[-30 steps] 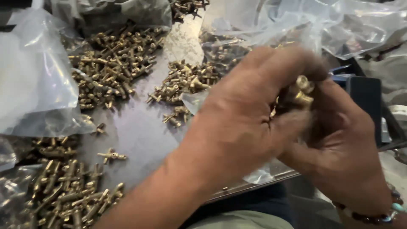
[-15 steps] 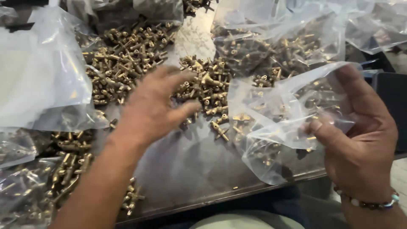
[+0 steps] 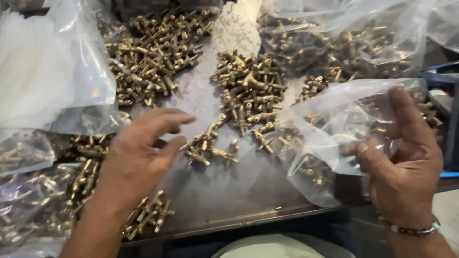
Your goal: Counting and putting brass valve fittings into plastic bags on an assembly table.
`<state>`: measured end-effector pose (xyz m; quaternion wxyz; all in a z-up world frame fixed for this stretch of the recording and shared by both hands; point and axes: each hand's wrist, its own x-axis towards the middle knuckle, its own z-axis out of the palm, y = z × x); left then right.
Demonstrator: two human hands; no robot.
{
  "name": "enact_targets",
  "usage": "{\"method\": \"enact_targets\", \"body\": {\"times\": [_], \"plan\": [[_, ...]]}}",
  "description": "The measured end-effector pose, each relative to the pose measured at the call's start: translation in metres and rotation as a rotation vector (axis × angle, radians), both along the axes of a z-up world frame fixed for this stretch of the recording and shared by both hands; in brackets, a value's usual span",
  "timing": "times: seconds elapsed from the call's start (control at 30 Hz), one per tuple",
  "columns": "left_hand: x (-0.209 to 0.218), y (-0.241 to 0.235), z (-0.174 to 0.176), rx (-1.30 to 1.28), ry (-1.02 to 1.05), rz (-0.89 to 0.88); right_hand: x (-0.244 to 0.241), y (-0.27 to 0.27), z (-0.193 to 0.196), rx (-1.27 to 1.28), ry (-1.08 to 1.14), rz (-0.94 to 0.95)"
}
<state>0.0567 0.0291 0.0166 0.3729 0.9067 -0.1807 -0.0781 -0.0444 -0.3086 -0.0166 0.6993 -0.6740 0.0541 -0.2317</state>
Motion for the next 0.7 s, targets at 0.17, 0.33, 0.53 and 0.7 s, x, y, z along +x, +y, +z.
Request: {"method": "enact_targets", "body": {"times": [0.17,0.33,0.53,0.7], "plan": [[-0.012,0.012,0.001,0.093,0.06,0.172,-0.005,0.001,-0.013,-0.06,0.01,-0.012],[-0.015,0.007,-0.01,0.224,-0.106,-0.032,-0.005,0.002,-0.015,-0.09,-0.001,-0.038],[-0.008,-0.009,-0.017,0.32,-0.17,-0.109,-0.003,0.005,-0.012,-0.186,0.016,-0.047],[-0.006,-0.005,-0.021,0.458,-0.004,0.001,-0.004,0.003,-0.012,-0.177,0.032,-0.066]]}}
